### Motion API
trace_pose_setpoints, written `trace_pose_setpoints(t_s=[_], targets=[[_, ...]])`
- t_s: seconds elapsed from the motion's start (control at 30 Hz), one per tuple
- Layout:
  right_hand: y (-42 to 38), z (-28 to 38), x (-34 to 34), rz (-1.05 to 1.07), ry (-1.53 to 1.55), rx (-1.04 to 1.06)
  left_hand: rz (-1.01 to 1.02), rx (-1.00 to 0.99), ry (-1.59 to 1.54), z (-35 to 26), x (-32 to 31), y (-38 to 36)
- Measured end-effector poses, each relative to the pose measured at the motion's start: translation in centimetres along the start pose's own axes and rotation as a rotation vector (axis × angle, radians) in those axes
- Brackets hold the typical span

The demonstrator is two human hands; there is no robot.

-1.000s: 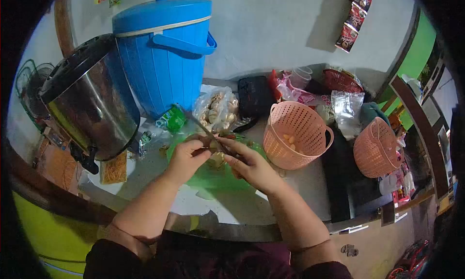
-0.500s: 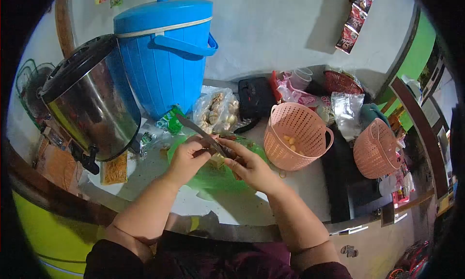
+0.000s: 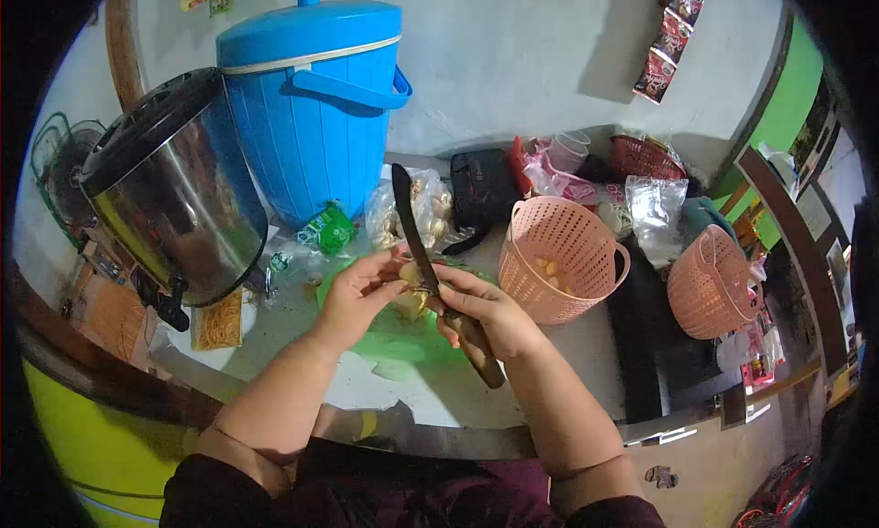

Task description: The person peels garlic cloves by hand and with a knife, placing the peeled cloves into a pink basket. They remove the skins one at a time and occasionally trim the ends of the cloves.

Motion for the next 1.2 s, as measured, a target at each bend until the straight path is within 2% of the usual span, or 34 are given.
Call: trace_pose_setpoints(t_s=[0.1, 0.23, 0.33, 0.9, 1.2], targets=[[0.2, 0.0, -0.5, 0.079, 0.129, 0.031, 0.017, -0.025, -0.098, -0.5, -0.1, 0.2], [0.4, 0.3, -0.9, 0.108, 0.156, 0.094, -0.01, 0.059, -0.067, -0.2, 0.0, 0.1], [0.6, -0.3, -0.3, 0.024, 0.105, 0.077, -0.025, 0.037, -0.033, -0.5, 0.0, 0.0], [0.5, -0.7, -1.3, 0.042, 0.058, 0.018, -0.021, 0.083, 0.026, 0.9, 0.9, 0.0], [0.4, -0.7, -1.3, 0.089, 0.093, 0.016, -0.037, 0.139, -0.177, 1.3, 1.0, -0.2]])
Point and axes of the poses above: each hand's wrist, its own y-axis towards the middle knuckle, its own x-axis out of the back of the hand, z = x × y, the point moved 9 cm from there along y, towards the middle knuckle, and after that the axes turned 10 degrees about -y, right-handed, at the moved point
